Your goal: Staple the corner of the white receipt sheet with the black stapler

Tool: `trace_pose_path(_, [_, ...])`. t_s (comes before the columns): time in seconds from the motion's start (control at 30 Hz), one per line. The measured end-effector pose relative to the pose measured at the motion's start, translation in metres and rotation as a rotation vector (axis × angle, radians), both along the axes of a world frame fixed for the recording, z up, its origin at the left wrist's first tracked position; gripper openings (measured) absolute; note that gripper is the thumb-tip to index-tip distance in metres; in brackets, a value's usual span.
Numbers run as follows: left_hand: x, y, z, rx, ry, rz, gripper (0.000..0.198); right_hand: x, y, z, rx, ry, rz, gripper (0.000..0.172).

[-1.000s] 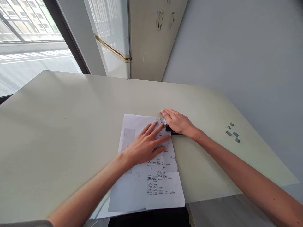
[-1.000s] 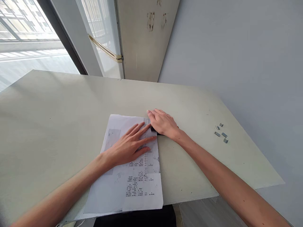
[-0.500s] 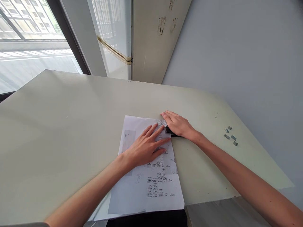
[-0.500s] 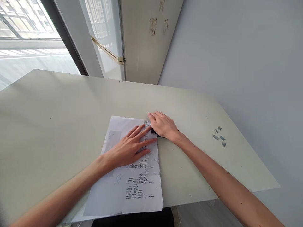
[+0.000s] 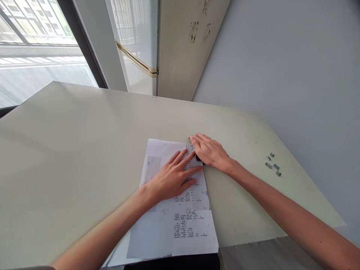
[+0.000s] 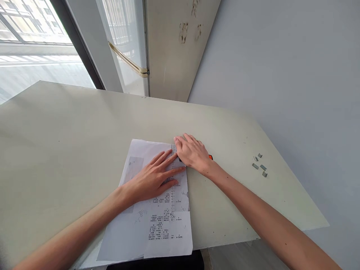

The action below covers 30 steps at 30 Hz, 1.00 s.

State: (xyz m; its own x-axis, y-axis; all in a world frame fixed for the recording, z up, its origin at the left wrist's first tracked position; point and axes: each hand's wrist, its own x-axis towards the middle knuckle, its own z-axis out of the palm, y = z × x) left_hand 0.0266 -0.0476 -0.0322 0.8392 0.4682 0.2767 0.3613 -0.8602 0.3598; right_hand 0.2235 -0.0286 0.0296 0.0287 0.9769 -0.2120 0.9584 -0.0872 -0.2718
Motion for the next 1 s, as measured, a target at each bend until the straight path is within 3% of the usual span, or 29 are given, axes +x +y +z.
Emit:
trace_pose_path(0.7, [-0.003,0.001,0.013,-0.015,0.052,-0.04,0.045,-0.01,0.003,-0.012,0.008,-0.177,0.021,0.062])
trace_pose_path(0.83, [-0.04,0.0,0.016,-0.022,0.107,-0.042,0.049,-0.011,0.003,-0.016,0.011,-0.117,0.022,0.061])
trace_pose_path(1.0, [-0.111,-0.012,0.01,-0.001,0.117,0.209,0.056,-0.004,0.0,-0.01,0.047,-0.002,0.05,0.057])
